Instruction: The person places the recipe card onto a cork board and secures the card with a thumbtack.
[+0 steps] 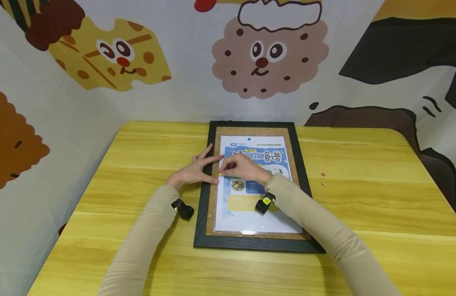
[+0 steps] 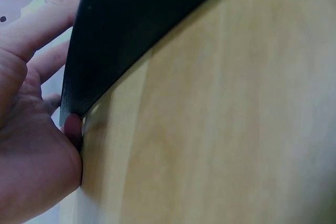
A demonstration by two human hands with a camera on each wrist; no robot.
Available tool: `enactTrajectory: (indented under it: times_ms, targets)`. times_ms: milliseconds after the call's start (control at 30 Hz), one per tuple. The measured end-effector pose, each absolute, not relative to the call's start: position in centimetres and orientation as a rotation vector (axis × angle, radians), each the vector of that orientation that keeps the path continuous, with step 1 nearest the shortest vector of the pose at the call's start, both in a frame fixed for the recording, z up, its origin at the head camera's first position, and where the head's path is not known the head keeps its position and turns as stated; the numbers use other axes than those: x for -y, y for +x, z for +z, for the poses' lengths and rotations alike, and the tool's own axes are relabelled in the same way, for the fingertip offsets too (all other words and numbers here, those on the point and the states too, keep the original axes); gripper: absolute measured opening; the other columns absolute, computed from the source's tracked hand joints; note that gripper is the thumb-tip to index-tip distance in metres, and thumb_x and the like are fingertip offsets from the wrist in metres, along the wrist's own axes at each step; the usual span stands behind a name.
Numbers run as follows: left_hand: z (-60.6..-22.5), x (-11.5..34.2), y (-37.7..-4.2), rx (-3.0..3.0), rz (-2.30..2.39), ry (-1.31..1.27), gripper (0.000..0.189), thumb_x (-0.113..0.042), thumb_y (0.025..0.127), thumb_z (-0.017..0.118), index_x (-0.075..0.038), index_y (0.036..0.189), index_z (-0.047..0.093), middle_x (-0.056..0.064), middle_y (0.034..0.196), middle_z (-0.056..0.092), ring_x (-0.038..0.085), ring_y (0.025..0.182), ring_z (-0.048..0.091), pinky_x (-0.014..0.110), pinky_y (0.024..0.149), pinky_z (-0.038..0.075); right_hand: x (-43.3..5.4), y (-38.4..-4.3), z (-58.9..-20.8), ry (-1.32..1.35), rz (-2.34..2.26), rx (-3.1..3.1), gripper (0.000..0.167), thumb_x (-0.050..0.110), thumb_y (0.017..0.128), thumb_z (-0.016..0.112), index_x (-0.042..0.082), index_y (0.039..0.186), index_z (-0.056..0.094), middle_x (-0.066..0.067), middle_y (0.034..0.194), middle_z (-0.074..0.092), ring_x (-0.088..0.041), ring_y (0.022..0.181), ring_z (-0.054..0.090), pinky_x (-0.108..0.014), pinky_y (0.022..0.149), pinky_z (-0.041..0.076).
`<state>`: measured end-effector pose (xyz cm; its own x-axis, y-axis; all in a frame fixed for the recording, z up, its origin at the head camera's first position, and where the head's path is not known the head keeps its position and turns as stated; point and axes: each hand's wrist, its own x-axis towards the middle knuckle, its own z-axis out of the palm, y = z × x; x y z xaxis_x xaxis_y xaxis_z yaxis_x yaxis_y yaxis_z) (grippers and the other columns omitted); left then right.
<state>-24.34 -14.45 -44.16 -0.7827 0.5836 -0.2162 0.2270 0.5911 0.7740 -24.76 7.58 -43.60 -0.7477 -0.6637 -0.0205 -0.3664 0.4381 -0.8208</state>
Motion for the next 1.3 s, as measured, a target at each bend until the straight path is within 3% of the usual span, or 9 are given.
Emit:
enactTrajectory:
  times_ms: [1100, 1300]
  targets:
    - [-44.21, 14.47, -24.19, -2.369, 1.063, 0.655, 0.081, -0.027, 0.083, 0.078, -0.018, 0.151, 0.035, 0.0, 0.159, -0.02, 0.046, 0.138, -0.009, 0.073, 0.101, 0.012, -7.04, -24.42, -43.36, -0.826, -1.188, -2.367, 0.006, 0.005, 0.088, 0.071, 0.01, 0.087, 0.075, 0.002, 0.085, 0.067, -0.014, 0.072, 0.06, -0.027, 0.068, 0.048]
    - [-44.16, 14.42, -24.2, -2.367, 1.077, 0.652, 0.081, -0.025, 0.083, 0.078, -0.017, 0.151, 0.035, 0.001, 0.159, -0.02, 0.047, 0.138, -0.011, 0.074, 0.1, 0.01, -7.19, -24.4, -43.36, -0.807, -1.231, -2.343, 0.005, 0.005, 0.088, 0.071, 0.007, 0.088, 0.075, -0.002, 0.075, 0.063, -0.015, 0.061, 0.05, -0.026, 0.059, 0.04]
